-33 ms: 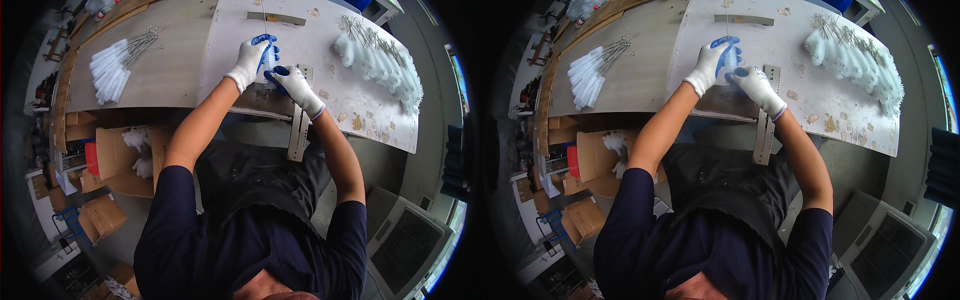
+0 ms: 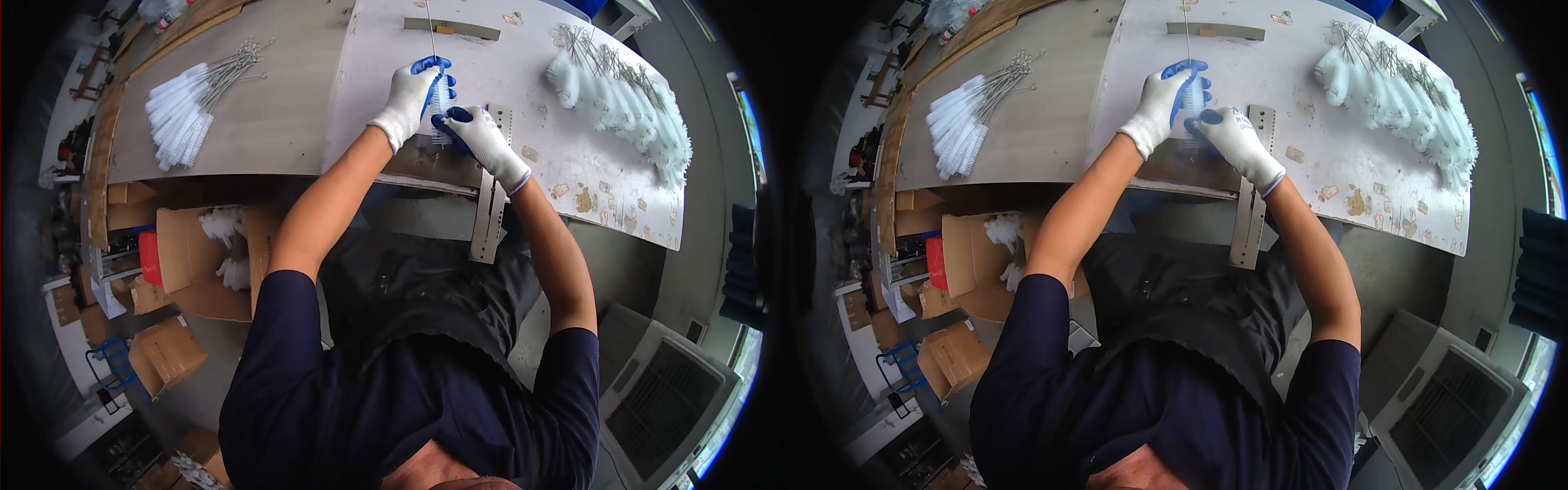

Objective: The person inserts white bristle heads onto metal wire rods using a wooden jig on a workbench. They repeatedly pick up a rod, align it with a bristle head, and push the assembly through the jig to secure the parts. The finished brushes are placed in a pile on the table.

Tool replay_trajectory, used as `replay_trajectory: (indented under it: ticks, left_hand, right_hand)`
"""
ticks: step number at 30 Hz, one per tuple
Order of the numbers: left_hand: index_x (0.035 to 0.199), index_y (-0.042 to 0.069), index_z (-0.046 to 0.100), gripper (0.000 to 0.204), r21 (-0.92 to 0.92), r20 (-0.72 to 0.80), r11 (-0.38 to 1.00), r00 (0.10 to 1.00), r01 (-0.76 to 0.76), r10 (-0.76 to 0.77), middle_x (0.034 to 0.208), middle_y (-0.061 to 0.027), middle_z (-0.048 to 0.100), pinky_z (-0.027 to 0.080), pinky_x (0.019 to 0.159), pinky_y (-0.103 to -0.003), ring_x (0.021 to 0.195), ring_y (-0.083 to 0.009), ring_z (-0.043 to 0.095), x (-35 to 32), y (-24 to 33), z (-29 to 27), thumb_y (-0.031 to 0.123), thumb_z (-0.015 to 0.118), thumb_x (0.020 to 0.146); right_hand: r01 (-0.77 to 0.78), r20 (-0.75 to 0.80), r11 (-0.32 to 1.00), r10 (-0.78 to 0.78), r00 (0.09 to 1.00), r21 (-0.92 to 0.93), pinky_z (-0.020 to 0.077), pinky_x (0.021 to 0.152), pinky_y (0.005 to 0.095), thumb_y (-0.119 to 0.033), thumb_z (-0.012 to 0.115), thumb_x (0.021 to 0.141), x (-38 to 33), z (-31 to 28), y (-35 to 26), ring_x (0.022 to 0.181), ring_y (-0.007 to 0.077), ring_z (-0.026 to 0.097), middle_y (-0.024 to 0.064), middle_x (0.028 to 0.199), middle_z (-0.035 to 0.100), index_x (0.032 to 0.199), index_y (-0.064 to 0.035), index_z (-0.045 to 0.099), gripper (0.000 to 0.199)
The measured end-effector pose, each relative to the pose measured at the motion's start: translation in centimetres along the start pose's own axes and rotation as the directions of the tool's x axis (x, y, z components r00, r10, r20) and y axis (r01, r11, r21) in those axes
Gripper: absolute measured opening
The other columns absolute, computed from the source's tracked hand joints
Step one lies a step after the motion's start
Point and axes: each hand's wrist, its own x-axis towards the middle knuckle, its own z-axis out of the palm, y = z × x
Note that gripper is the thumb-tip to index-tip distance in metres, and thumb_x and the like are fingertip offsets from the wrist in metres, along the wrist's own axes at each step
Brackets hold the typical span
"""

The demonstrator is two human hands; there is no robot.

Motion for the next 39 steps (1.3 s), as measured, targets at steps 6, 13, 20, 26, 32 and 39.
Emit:
replay_trajectory:
  ticks: [6, 13, 20, 26, 32, 39]
  left_hand:
    - [0.114, 0.0, 0.071, 0.024, -0.017, -0.042, 0.998, 0.997, 0.059, -0.06, 0.095, -0.0129, 0.072, 0.061, 0.071, -0.035, 0.08, -0.023, 0.071, 0.4, -1.2, -0.6, 0.011, 0.057, 0.099]
    - [0.113, -0.003, 0.071, 0.022, -0.098, -0.019, 0.99, 0.995, 0.098, -0.1, 0.094, -0.0141, 0.073, 0.062, 0.073, -0.037, 0.08, -0.0243, 0.072, 0.3, -2.8, -1.4, 0.007, 0.061, 0.096]
    - [0.112, -0.003, 0.072, 0.022, 0.008, 0.009, 0.986, 0.986, 0.165, -0.165, 0.093, -0.0149, 0.074, 0.062, 0.074, -0.036, 0.081, -0.0248, 0.073, 1.0, -2.5, -1.5, 0.005, 0.065, 0.094]
    - [0.114, -0.003, 0.072, 0.024, -0.035, 0.035, 0.983, 0.983, 0.182, -0.181, 0.092, -0.0158, 0.073, 0.062, 0.072, -0.035, 0.079, -0.024, 0.072, 1.1, -2.5, -1.7, 0.005, 0.063, 0.094]
    - [0.102, -0.004, 0.073, 0.016, 0.029, -0.023, 0.981, 0.982, 0.189, -0.189, 0.08, -0.0135, 0.07, 0.059, 0.059, -0.035, 0.066, -0.0221, 0.069, 1.6, -2.1, -0.6, 0.002, 0.063, 0.092]
    - [0.104, -0.002, 0.074, 0.018, 0.283, 0.066, 0.942, 0.976, 0.183, -0.21, 0.083, -0.0097, 0.071, 0.057, 0.062, -0.031, 0.066, -0.0169, 0.066, 2.0, -2.7, 2.3, 0.006, 0.061, 0.094]
  right_hand:
    - [-0.046, -0.058, 0.989, 0.037, 0.998, -0.144, 0.056, 0.082, 0.0332, -0.047, 0.07, 0.091, 0.6, 1.2, -0.1, 0.092, 0.0219, 0.072, 0.0176, 0.105, 0.074, 0.123, 0.005, 0.068, 0.061]
    - [0.026, -0.027, 0.92, -0.039, 0.999, -0.391, 0.0554, 0.085, 0.0386, -0.049, 0.067, 0.092, 0.3, 2.0, 0.3, 0.096, 0.033, 0.073, 0.0219, 0.104, 0.074, 0.116, 0.0011, 0.071, 0.056]
    - [0.451, -0.082, 0.712, -0.577, 0.813, -0.538, 0.0546, 0.082, 0.0426, -0.033, 0.071, 0.088, -3.3, 0.1, 2.2, 0.093, 0.0358, 0.068, 0.0142, 0.099, 0.07, 0.11, -0.0089, 0.067, 0.033]
    - [0.701, 0.409, 0.223, -0.677, 0.611, -0.677, 0.0516, 0.088, 0.044, -0.035, 0.074, 0.082, -3.0, -0.8, 1.9, 0.099, 0.0303, 0.058, 0.0091, 0.144, 0.053, 0.136, -0.0103, 0.058, 0.061]
    - [0.768, 0.61, 0.045, -0.579, 0.541, -0.639, 0.0521, 0.088, 0.0429, -0.029, 0.063, 0.089, 1.0, 0.2, 2.1, 0.102, 0.0289, 0.061, 0.0111, 0.123, 0.06, 0.12, -0.0112, 0.063, 0.035]
    - [0.762, 0.518, 0.042, -0.709, 0.478, -0.646, 0.0531, 0.073, 0.0378, -0.025, 0.061, 0.087, 1.3, 1.1, 3.8, 0.084, 0.0247, 0.066, 0.0061, 0.088, 0.066, 0.092, -0.0112, 0.062, 0.015]
